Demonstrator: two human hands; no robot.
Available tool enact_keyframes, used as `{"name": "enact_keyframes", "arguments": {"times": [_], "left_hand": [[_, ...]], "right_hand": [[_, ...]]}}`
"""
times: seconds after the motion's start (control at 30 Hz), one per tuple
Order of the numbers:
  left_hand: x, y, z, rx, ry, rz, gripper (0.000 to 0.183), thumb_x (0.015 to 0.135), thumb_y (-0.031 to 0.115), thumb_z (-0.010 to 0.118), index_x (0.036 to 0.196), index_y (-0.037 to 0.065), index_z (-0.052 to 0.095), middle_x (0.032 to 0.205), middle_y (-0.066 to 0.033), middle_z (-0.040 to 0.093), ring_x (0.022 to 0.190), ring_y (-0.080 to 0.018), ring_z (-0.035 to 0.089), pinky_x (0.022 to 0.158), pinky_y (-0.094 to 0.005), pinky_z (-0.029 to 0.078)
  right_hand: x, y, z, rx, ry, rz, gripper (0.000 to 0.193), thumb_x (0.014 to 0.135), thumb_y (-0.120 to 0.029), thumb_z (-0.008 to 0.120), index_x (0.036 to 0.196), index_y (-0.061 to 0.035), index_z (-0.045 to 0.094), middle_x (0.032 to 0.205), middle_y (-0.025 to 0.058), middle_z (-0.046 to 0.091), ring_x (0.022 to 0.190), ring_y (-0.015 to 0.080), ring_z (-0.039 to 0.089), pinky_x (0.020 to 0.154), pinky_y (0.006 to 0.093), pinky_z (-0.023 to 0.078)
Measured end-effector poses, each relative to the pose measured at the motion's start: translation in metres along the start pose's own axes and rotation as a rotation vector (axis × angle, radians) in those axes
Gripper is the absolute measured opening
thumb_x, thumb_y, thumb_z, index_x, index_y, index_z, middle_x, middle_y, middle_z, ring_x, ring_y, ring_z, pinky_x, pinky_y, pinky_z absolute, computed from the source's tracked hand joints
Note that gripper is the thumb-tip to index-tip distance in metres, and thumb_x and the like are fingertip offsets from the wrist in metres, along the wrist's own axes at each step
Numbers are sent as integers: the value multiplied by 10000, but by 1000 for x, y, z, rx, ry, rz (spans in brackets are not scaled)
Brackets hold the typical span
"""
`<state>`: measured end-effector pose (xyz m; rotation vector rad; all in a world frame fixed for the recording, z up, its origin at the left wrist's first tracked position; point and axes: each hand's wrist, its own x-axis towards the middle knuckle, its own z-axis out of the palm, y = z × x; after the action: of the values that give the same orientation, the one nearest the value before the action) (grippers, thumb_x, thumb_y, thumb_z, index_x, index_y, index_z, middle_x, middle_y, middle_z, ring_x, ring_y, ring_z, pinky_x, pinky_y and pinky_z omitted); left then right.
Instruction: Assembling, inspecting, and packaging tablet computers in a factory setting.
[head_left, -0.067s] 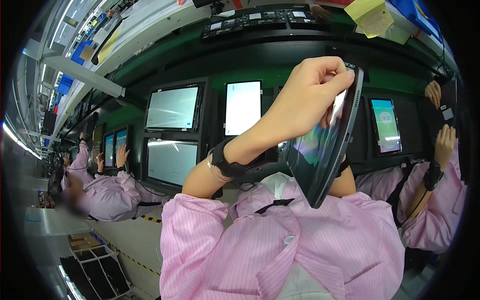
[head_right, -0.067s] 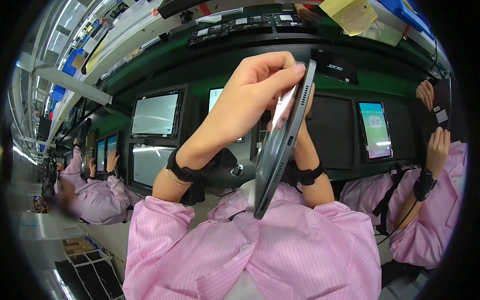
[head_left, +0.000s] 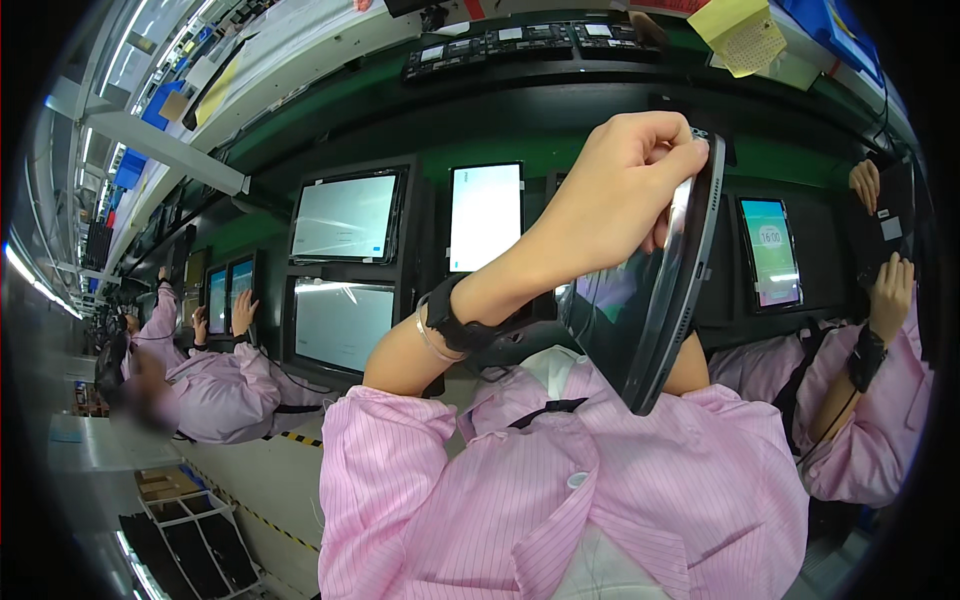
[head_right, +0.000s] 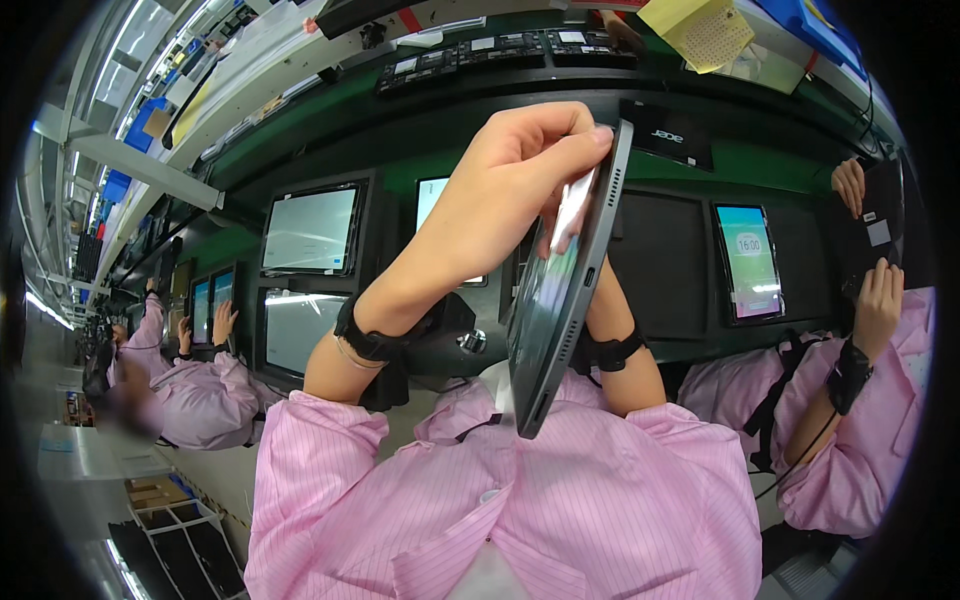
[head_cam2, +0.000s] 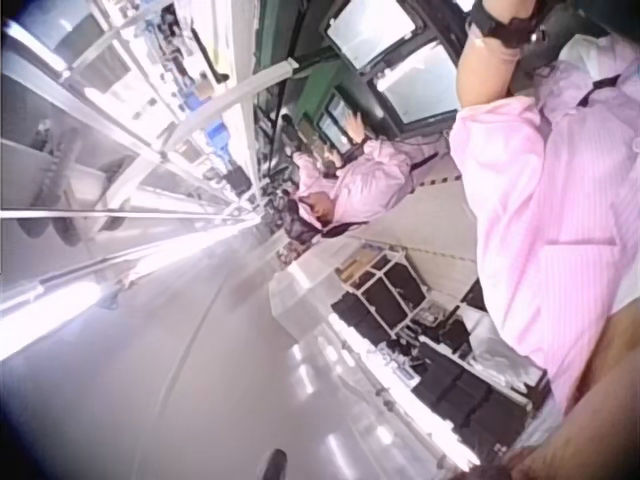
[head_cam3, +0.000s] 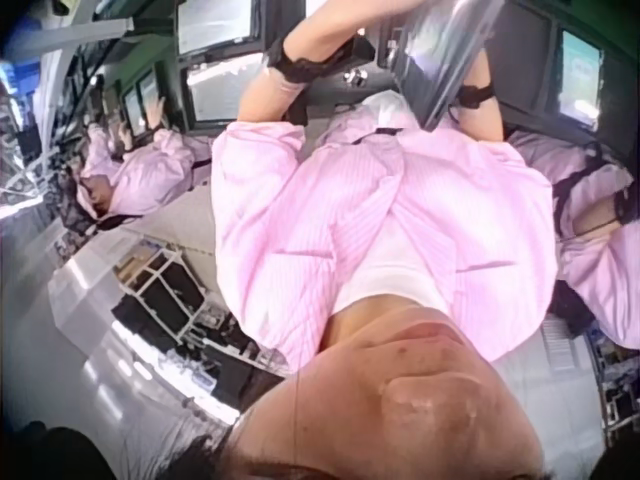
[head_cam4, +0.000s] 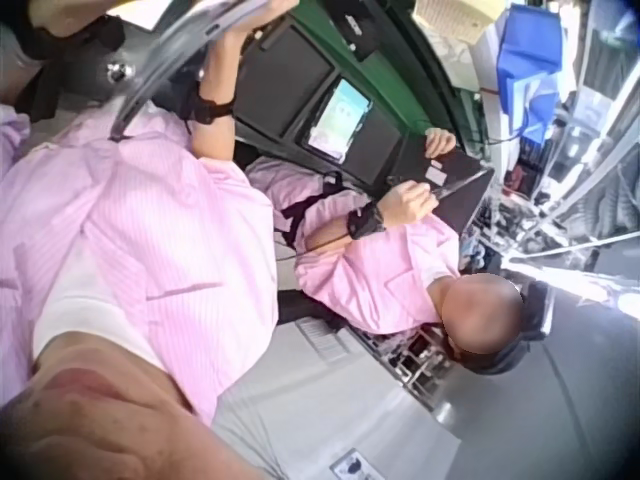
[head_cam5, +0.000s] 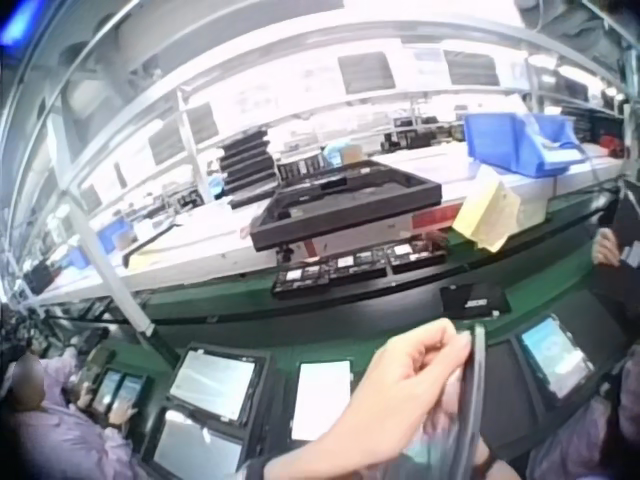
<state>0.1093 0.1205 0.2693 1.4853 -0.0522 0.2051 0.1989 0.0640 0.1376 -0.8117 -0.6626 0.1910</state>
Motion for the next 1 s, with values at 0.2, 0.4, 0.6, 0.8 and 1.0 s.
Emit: {"name": "enact_keyframes", "arguments": {"times": [0.2, 0.4, 0.6, 0.8, 1.0], "left_hand": [[6, -4, -9, 431, 174, 261, 331, 902, 195, 472, 629, 13, 518, 504, 4, 489, 394, -36, 448, 359, -188, 339], [0, 16, -18, 502, 150, 111, 398, 913, 260, 469, 615, -1, 503, 479, 5, 429, 433, -54, 413, 413, -215, 342], [-40, 6, -33, 606, 265, 154, 297, 955, 239, 382, 882, -15, 517, 708, -84, 513, 642, -130, 451, 622, -277, 403], [-3, -51, -65, 332, 1033, 506, 624, 975, 439, 165, 508, 59, 327, 484, 14, 293, 482, -79, 254, 467, -237, 229], [12, -48, -111, 52, 1160, 693, 571, 953, 339, 206, 433, 104, 215, 413, 14, 240, 407, -84, 187, 427, -244, 165]], "right_hand": [[6, 17, 8, -47, 185, 136, 431, 944, -264, 401, 583, -50, 495, 519, -17, 483, 445, 28, 413, 422, 190, 301], [9, 0, 13, -208, 213, -28, 450, 945, -250, 408, 551, -45, 486, 535, -34, 475, 468, 36, 376, 434, 227, 268], [25, -20, -9, -931, 348, -399, 430, 891, -185, 492, 488, -38, 454, 425, 94, 349, 357, 184, 341, 399, 316, 247], [13, -67, 64, -1331, 19, -698, 216, 744, -217, 672, 625, -80, 554, 572, 45, 526, 478, 192, 504, 448, 319, 359], [-26, -147, 39, -1213, -306, -285, 455, 645, -61, 730, 1083, -25, 615, 925, 106, 659, 803, 205, 627, 700, 289, 488]]}}
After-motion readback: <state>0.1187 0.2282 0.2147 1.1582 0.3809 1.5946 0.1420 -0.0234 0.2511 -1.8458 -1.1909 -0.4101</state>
